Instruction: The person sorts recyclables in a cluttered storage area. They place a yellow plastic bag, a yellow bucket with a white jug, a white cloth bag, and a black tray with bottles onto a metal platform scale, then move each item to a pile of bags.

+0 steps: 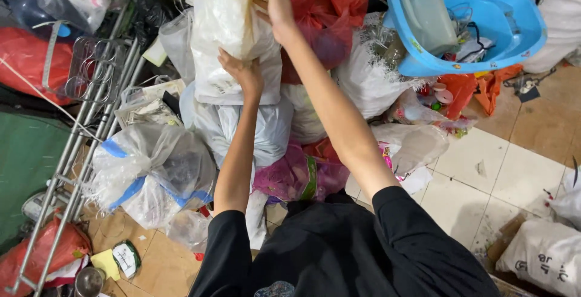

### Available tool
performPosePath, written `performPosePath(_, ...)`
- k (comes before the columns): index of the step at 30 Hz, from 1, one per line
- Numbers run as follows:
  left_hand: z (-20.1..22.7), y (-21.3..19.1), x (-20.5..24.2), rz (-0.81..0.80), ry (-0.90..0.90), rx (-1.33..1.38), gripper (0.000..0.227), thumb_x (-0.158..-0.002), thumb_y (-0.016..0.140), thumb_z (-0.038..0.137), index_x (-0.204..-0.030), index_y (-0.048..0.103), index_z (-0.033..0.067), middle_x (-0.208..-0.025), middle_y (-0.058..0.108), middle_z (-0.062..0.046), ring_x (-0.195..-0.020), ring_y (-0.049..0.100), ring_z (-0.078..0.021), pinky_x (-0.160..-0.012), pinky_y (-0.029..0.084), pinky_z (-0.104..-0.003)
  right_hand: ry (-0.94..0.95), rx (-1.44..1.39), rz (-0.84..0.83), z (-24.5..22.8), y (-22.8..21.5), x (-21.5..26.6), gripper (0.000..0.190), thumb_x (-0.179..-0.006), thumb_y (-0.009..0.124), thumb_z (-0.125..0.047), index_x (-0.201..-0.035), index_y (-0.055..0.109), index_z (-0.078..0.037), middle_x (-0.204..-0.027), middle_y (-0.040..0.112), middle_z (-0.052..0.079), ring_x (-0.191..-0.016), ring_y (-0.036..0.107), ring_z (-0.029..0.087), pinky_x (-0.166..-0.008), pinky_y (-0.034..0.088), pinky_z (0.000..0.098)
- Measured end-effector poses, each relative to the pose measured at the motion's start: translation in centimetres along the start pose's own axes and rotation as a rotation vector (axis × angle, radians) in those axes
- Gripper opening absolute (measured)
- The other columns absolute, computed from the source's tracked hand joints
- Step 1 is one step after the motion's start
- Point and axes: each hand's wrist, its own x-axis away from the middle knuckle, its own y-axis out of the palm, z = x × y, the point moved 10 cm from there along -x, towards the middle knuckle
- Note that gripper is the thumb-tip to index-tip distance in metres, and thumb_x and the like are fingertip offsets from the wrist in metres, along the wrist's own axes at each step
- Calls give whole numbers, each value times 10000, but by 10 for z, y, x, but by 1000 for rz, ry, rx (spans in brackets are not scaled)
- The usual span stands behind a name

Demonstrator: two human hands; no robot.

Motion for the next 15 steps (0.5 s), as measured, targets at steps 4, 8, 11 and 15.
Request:
performPosePath(4, -35, 44, -37, -66, 19, -137, 1219, -753, 860, 125, -1556, -31, -92, -1636, 86, -336, -1474, 129, -578, -1215, 133, -615, 131, -130, 14, 27, -66, -28, 547, -989, 514, -511, -1252, 646, -50, -1252, 714, 100, -1129, 655, 242, -925, 586, 513)
performPosePath(8, -66, 48, -67, -160, 1, -34, 1241, -802, 882, 144, -1637, -18, -38, -1600, 184, -326, -1518, 196, -543, -1297, 146, -585, -25, -38, -12, 10, -97, 27, 561, -1009, 457, -545, -1412, 519, -159, -1423, 616, 38, -1315, 604, 227, -1033, 539, 487)
performPosePath(11, -49, 31, -64, -260, -13, 94, 1211, -821, 914, 151, -1611, 14, -24, -1624, 140, -333, -1503, 141, -543, -1258, 163, -572, -5, 172, 49, -6, -110, 119, 598, -991, 533, -492, -1441, 589, -102, -1495, 579, 75, -1364, 553, 229, -1052, 506, 462)
performPosePath(15, -37, 0, -33, -216, 13, 98, 1074, -878, 877, 91, -1603, 94, -21, -1644, 102, -341, -1551, 104, -522, -1277, 196, -558, 21, 314, 127, 63, -180, 227, 436, -1020, 597, -283, -1373, 632, -29, -1383, 666, 106, -1289, 608, 191, -1052, 492, 344)
